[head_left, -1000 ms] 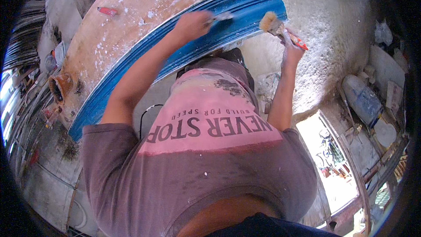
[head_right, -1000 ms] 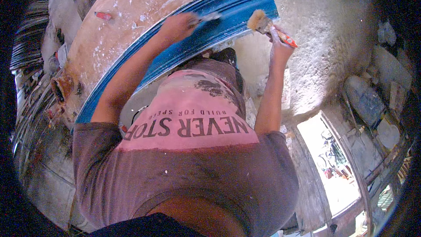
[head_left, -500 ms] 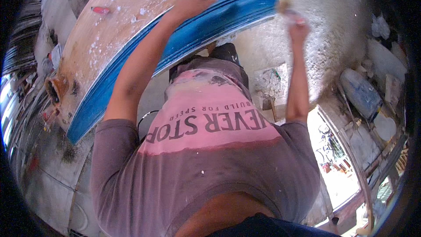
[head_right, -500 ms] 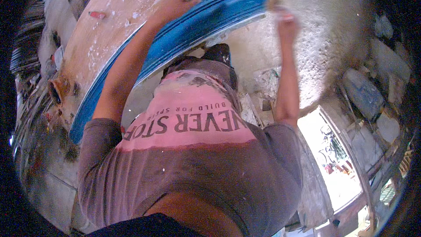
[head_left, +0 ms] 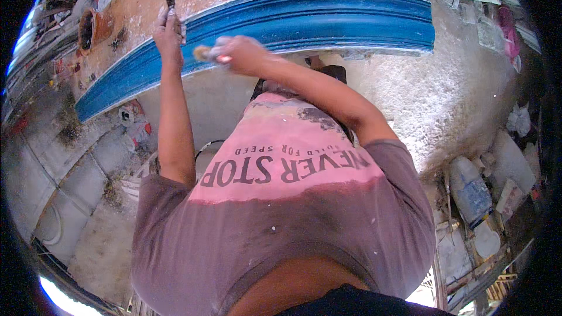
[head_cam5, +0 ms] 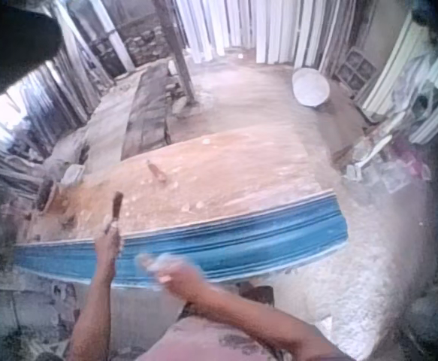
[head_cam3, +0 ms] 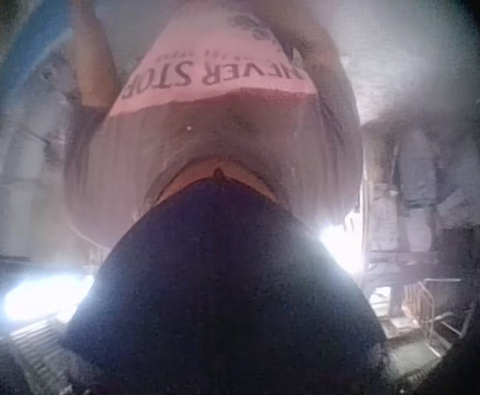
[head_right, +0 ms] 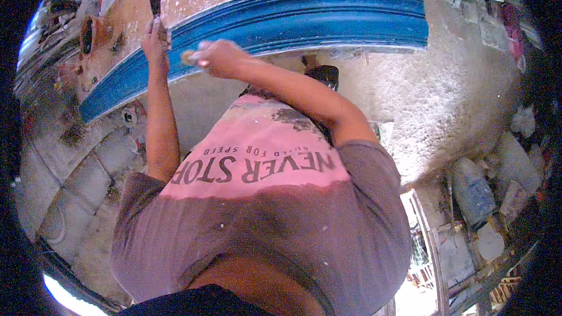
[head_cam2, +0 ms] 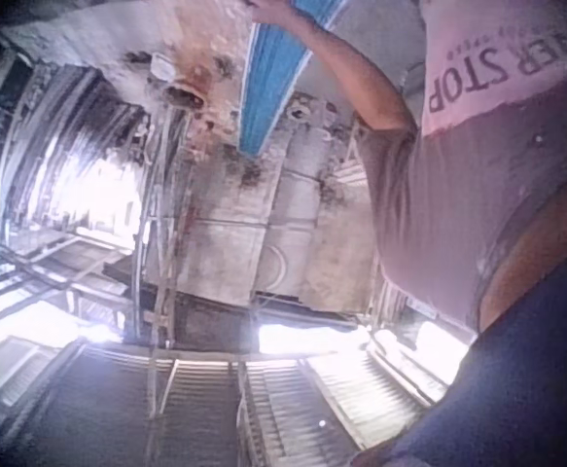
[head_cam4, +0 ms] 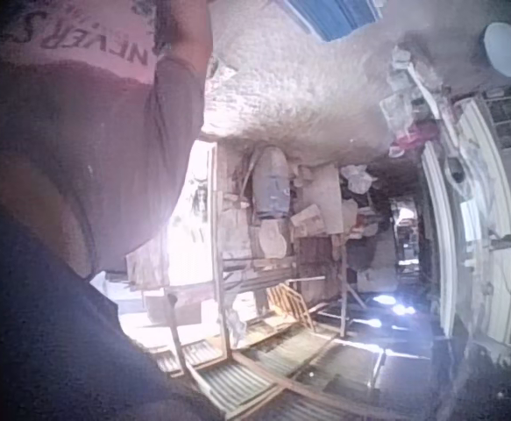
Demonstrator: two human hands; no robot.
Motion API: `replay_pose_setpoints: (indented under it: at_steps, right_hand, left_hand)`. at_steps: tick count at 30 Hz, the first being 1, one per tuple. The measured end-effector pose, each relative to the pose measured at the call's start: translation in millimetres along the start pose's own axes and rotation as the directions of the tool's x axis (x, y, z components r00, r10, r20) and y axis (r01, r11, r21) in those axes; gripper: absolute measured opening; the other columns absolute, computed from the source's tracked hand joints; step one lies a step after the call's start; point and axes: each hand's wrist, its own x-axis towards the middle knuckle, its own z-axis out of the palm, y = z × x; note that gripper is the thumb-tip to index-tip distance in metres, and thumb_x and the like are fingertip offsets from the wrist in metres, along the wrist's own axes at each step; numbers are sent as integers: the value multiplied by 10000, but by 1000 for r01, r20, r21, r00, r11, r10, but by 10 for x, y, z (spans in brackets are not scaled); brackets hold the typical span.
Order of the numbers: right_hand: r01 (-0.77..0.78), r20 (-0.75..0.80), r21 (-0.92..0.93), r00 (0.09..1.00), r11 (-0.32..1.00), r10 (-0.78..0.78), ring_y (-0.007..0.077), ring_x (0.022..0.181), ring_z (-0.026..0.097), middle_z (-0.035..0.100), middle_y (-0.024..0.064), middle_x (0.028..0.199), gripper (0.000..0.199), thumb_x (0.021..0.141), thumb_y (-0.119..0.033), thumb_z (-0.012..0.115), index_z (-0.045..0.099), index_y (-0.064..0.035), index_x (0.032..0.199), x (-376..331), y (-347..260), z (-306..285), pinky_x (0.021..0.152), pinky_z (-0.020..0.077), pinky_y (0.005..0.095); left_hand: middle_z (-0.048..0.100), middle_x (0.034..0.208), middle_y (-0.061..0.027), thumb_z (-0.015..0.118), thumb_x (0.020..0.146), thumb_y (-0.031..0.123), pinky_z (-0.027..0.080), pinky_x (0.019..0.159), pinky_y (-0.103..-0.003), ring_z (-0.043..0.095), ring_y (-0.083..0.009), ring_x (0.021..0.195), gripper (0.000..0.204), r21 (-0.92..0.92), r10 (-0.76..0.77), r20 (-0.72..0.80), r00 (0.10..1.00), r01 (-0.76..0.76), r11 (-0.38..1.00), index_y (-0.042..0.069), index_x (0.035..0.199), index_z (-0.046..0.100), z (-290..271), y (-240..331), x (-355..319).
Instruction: The person paints a long, curved wooden piece with blue paint using a brush. They repeatedly dip the brush into a container of paint and apply it to the surface of the wood, working along its length.
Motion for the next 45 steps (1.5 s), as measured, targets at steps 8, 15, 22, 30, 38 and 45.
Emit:
replay_pose_setpoints:
  at_steps: [8, 15, 22, 30, 38, 45]
  right_hand:
    - [-510, -479, 51, 742, 859, 469, 214, 950, 621, 674, 113, 1029, 258, 758, -6, 559, 693, -36, 977, -1979, 758, -1044, 844, 480, 340]
    - [-636, -698, -265, 645, 725, 311, 160, 835, 676, 715, 108, 878, 200, 822, -112, 637, 700, 9, 969, -1266, 316, -1853, 756, 516, 304]
    - [10, -69, 129, 998, 992, -1, 193, 858, 665, 704, 79, 968, 221, 777, -173, 740, 706, -73, 971, 1646, -251, 1465, 746, 529, 317]
    - [141, 67, 85, 987, 986, -147, 334, 803, 650, 682, 122, 878, 232, 819, -319, 623, 715, -134, 924, 2944, -1108, 3502, 722, 526, 410]
    - [-241, 71, 343, 970, 908, 230, 133, 760, 665, 717, 84, 859, 154, 825, -176, 699, 725, -99, 957, 2431, -996, 2929, 725, 512, 278]
    - [-72, 30, 256, 997, 964, 67, 177, 740, 684, 712, 101, 824, 167, 784, -203, 716, 724, -93, 909, 3459, -1323, 3817, 694, 522, 305]
  left_hand:
    - [571, 738, -2, 587, 934, 217, 360, 407, -198, 499, -60, 539, 327, -1, -92, -266, 960, 95, 995, 34, 1204, 561, -1931, -622, -815]
    - [566, 730, -6, 556, 942, 189, 390, 418, -205, 519, -72, 539, 205, -372, -222, -547, 807, 3, 928, 63, 1104, 559, -3111, -1390, -1243]
    - [565, 737, 6, 549, 953, 237, 389, 402, -208, 513, -67, 531, 130, -414, -201, -612, 765, -93, 905, 110, 942, 528, -3148, -1398, -1500]
    - [543, 736, 21, 558, 949, 247, 383, 436, -203, 493, -41, 554, 177, -444, -354, -677, 646, 24, 895, 82, 1015, 561, -3134, -1547, -2200]
    - [553, 724, 0, 565, 933, 234, 387, 430, -217, 506, -72, 543, 169, -496, -407, -852, 330, -258, 829, 87, 1017, 565, -3838, -2240, -2731]
    - [554, 726, -6, 554, 937, 245, 398, 440, -233, 511, -85, 545, 157, -542, -410, -822, 396, -320, 777, 100, 997, 557, -4738, -2617, -1894]
